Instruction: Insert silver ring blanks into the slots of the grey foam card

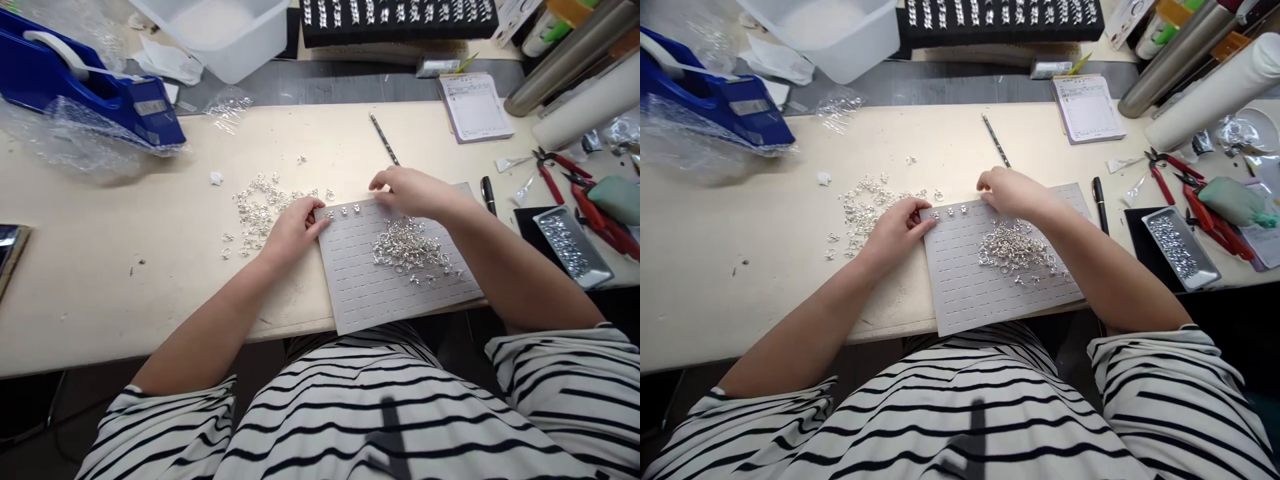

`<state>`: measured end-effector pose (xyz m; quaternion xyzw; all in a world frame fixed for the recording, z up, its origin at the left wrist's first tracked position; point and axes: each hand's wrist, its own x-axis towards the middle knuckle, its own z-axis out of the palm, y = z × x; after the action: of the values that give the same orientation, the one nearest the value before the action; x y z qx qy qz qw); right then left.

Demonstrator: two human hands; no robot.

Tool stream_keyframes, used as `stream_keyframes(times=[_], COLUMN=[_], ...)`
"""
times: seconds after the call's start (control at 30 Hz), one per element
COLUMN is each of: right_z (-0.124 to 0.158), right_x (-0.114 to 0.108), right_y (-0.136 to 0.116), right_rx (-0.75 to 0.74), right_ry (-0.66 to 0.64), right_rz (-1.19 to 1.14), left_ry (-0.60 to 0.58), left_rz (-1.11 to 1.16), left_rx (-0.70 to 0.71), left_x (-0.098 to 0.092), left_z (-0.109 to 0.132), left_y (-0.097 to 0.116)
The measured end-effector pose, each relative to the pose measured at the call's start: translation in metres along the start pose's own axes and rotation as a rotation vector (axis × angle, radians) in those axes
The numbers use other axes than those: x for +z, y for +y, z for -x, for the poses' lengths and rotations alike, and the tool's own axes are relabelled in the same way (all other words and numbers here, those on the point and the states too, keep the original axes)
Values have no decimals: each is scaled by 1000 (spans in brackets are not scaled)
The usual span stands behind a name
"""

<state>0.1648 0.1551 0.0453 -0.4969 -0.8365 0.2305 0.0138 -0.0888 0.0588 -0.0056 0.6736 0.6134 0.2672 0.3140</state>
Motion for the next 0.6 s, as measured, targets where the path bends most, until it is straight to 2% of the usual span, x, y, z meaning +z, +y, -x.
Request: stream_keyframes(times=[0.23,0.3,0.37,0.5,0.6], right_z=[1,6,17,48,63], right_x=[-36,-39,-37,-25,-18], right_y=[7,6,6,8,13], right_rx=[24,35,91,262,302], right_ry=[330,370,287,0,-94], right_rz=[-372,-393,-319,-39,32], left_ry=[-20,-19,-20,-35,-60], left_rz=[-47,-49,-46,-46,-52], left_rx=[-9,-11,-8,8,2], left_x=[0,-1,-1,1,2], left_z=[3,4,5,8,10], left_y=[3,3,4,5,5])
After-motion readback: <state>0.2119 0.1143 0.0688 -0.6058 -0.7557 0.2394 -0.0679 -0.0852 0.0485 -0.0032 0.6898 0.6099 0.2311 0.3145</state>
